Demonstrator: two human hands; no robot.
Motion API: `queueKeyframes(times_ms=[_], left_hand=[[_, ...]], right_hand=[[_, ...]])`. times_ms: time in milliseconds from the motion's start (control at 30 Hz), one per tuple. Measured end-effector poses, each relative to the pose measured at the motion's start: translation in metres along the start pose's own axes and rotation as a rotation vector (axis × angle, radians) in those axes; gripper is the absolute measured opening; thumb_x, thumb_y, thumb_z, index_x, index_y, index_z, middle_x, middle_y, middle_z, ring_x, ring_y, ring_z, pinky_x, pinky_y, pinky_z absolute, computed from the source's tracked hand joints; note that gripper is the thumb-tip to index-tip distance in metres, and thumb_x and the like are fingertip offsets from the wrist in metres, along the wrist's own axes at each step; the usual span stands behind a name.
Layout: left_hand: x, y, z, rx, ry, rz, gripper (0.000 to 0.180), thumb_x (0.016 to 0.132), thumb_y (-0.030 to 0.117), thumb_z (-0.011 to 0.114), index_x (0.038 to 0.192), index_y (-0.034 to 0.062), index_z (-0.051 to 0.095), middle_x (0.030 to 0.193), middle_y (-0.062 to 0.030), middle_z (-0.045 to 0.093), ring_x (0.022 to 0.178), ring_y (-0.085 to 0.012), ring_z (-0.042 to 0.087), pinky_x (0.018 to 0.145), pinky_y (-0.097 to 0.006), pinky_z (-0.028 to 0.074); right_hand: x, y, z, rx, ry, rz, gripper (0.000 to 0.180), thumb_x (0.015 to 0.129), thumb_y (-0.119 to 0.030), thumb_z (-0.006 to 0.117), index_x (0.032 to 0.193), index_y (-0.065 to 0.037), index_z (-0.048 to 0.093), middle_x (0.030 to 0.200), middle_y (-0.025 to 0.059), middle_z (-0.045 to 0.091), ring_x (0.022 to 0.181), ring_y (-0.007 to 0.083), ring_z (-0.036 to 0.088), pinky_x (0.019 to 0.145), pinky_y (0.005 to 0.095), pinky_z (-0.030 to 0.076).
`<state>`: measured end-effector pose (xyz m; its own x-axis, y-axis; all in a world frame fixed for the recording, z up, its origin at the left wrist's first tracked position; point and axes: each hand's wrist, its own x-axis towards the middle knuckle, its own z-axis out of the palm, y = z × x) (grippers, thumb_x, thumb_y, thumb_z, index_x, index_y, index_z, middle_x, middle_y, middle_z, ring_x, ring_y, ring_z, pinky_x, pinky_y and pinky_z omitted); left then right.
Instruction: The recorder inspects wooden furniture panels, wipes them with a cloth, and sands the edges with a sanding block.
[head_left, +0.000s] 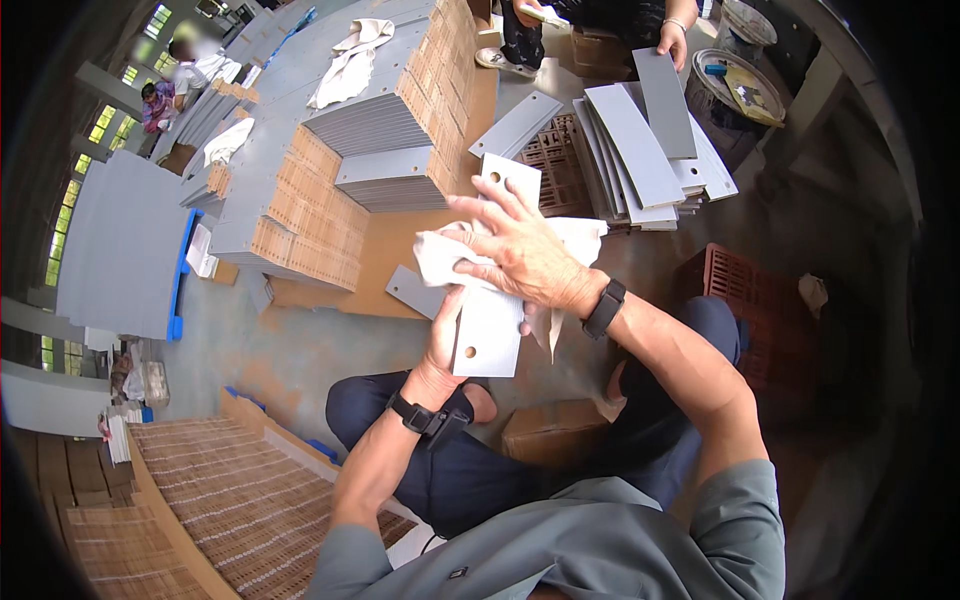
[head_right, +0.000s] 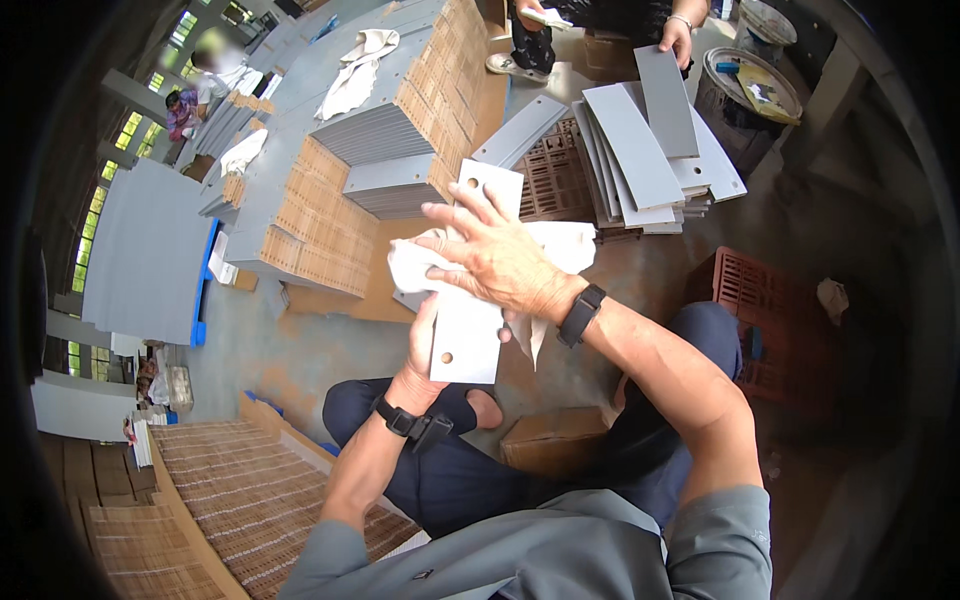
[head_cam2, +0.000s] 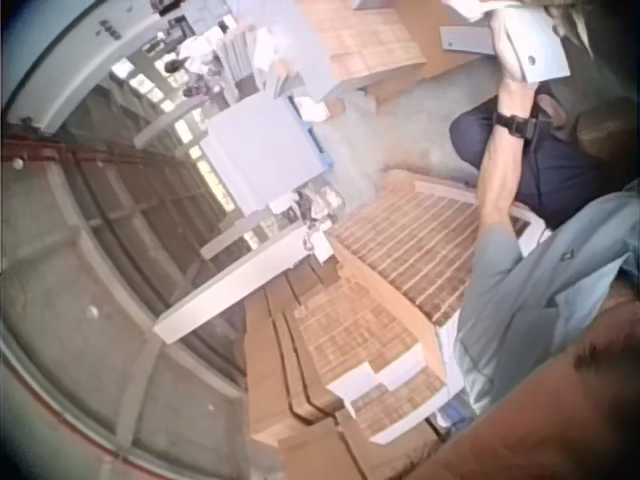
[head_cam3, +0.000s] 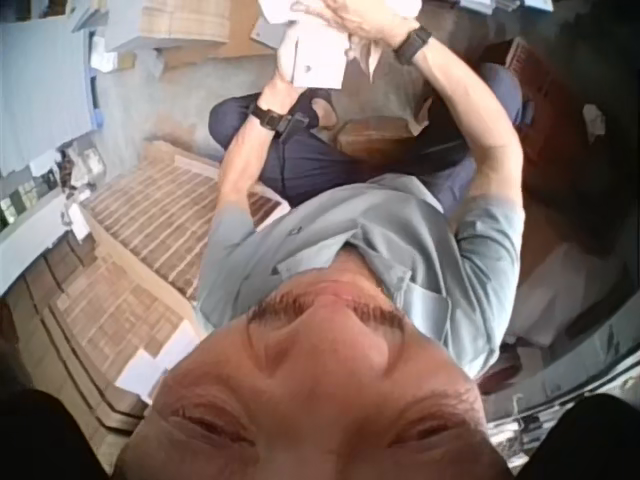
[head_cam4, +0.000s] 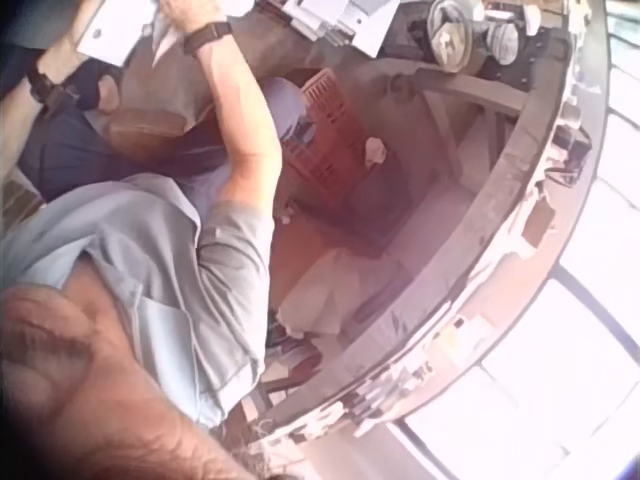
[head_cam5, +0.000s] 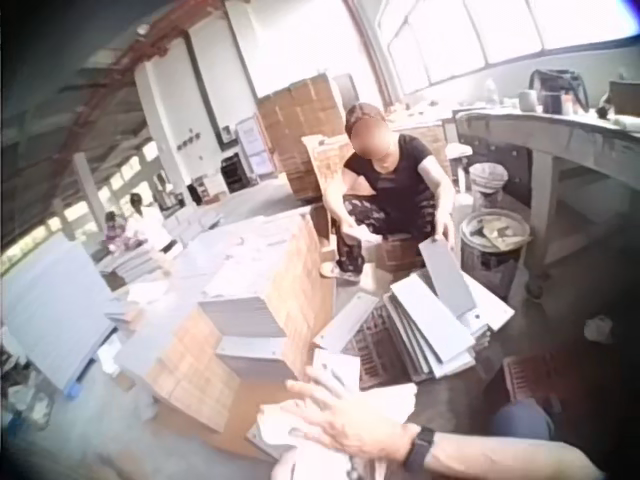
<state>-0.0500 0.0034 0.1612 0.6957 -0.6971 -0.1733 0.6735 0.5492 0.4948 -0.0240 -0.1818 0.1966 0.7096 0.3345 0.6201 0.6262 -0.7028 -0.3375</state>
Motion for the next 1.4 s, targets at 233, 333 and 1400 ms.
queueKeyframes(times_ms=[233,333,1400], left_hand=[[-0.010,-0.011,0.006,0.126,-0.145,-0.200,0.080,0.098,0.053,0.051,0.151,-0.0031,0.031,0.141,-0.0285,0.047,0.110,-0.0318,0.059,0.089,-0.042,0.055],[-0.016,-0.004,0.003,0.213,-0.169,-0.154,0.084,0.094,0.056,0.055,0.148,-0.0058,0.034,0.140,-0.0305,0.048,0.108,-0.0335,0.063,0.091,-0.043,0.056],[0.004,0.047,-0.015,0.043,0.002,0.275,0.070,0.101,0.048,0.039,0.144,-0.0058,0.040,0.136,-0.0281,0.053,0.114,-0.0350,0.060,0.100,-0.045,0.053]], right_hand=[[-0.008,0.110,-0.032,0.172,0.150,0.712,0.033,0.101,-0.033,0.055,0.106,-0.003,0.065,0.095,0.0224,0.066,0.088,0.0425,0.063,0.080,0.0465,0.050],[-0.008,0.112,-0.054,0.215,0.286,0.717,0.030,0.101,-0.031,0.056,0.104,-0.002,0.065,0.092,0.0235,0.066,0.088,0.0410,0.064,0.079,0.0460,0.050],[-0.100,-0.026,0.010,0.241,-0.944,-0.102,0.041,0.078,-0.015,0.076,0.119,-0.020,0.070,0.100,0.0062,0.066,0.091,0.0291,0.070,0.078,0.0402,0.058]])
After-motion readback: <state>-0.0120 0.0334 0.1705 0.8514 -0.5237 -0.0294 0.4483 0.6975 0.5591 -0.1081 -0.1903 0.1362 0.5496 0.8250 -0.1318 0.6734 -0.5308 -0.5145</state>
